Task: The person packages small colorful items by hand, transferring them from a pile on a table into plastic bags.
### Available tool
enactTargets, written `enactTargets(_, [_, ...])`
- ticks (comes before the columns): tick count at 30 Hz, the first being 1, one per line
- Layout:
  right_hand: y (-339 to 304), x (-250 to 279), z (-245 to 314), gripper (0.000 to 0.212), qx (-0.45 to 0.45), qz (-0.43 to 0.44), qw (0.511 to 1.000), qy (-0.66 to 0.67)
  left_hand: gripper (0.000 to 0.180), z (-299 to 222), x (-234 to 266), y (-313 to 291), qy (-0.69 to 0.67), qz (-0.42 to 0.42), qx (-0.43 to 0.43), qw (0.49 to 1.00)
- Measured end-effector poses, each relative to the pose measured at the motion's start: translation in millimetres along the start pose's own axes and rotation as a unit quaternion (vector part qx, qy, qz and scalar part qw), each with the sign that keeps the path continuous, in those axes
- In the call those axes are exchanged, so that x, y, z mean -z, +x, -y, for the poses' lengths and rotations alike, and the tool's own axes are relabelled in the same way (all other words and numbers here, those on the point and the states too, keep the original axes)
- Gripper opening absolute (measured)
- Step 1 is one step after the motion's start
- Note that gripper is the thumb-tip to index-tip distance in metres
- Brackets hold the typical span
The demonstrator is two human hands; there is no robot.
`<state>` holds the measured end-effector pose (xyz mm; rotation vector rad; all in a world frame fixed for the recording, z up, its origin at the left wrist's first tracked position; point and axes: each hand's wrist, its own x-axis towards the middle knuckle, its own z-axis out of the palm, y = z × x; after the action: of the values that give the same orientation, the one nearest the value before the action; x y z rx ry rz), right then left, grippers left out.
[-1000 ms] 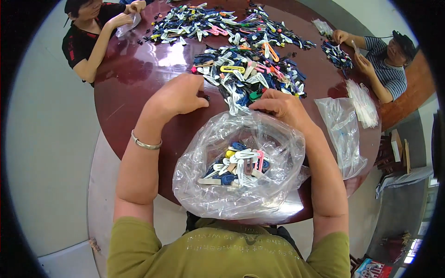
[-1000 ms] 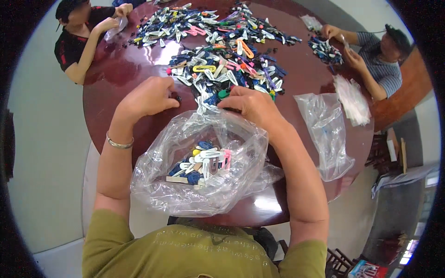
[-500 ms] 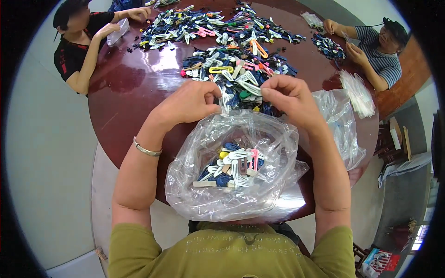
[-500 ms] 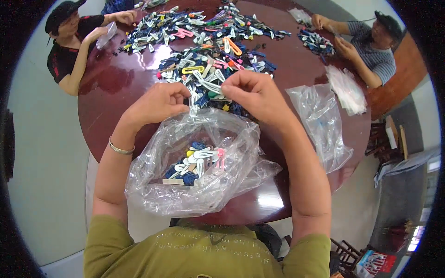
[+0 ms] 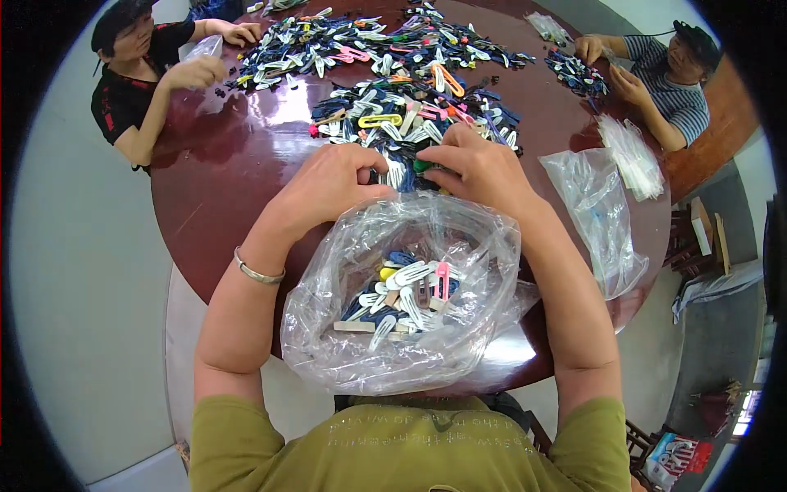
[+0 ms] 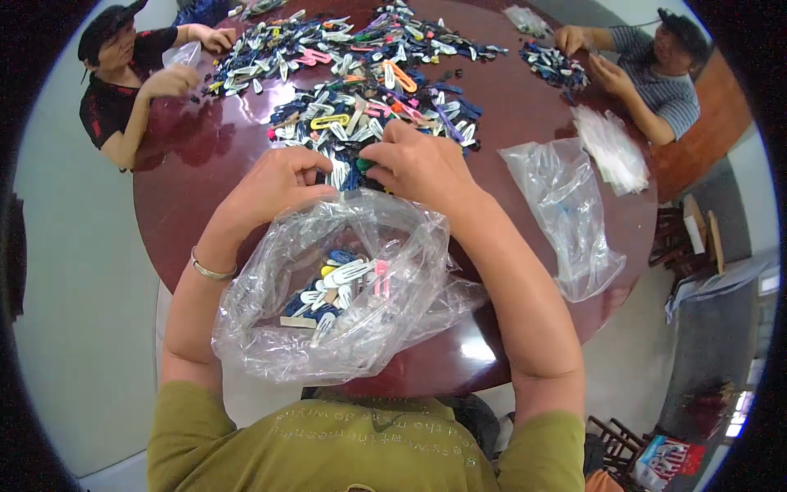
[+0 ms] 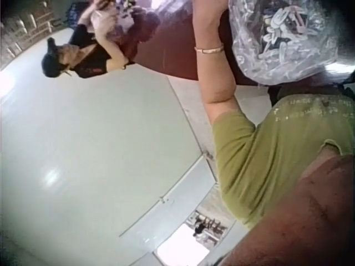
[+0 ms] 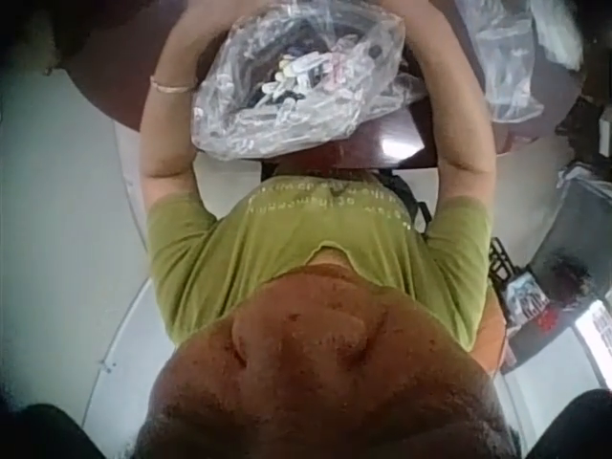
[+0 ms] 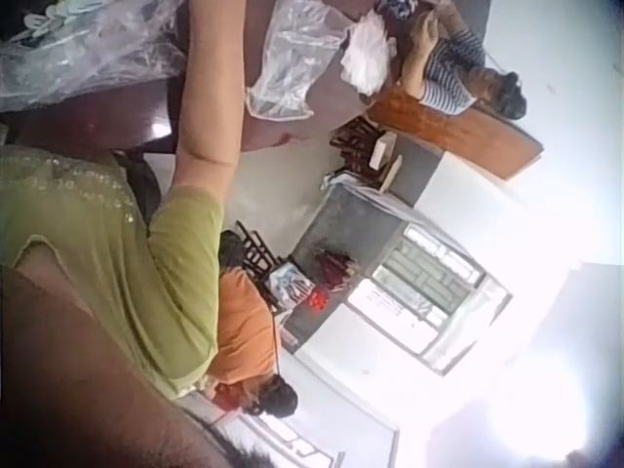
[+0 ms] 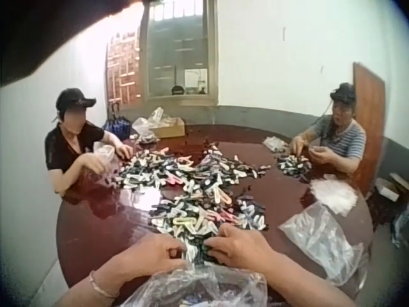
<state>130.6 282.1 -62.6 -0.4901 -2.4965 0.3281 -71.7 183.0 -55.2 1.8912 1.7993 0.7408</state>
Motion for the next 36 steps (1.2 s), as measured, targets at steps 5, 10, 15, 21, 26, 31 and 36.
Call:
enactTargets(5, [-0.8,-0.1,0.0,0.025,-0.007,0.009,0.999,-0.04,0.031,2.5,-0.1,-1.8,0.02,-0.005,-0.019,1.0])
enactTargets(10, [4.7,-0.7,-0.2,0.031,0.057,-0.008,0.998,0.018,0.029,3.8,-2.8,0.2,0.022,-0.009,-0.017,1.0])
enactTargets(15, [7.5,-8.3,2.1,0.03,0.111,-0.015,0.993,-0.024,0.022,11.8,-12.4,1.5,-0.011,-0.047,-0.097,0.994])
enactTargets(21, [6.8,-9.8,-2.9,0.017,0.115,-0.025,0.993,-0.028,0.022,4.5,-10.7,1.1,0.003,-0.026,-0.1,0.995])
enactTargets(26, [3.9,-1.6,-4.4,0.015,0.099,-0.023,0.995,0.006,0.023,2.0,-8.2,0.1,0.012,-0.017,-0.083,0.996])
enactTargets(31, [4.1,8.3,-7.0,0.009,-0.009,-0.046,0.996,0.074,0.024,3.6,-8.0,0.3,0.013,-0.019,-0.086,0.996])
enactTargets(36, [8.2,46.9,24.1,0.007,-0.171,0.058,0.918,0.354,0.025,0.5,-5.2,-2.8,0.031,-0.017,-0.051,0.998])
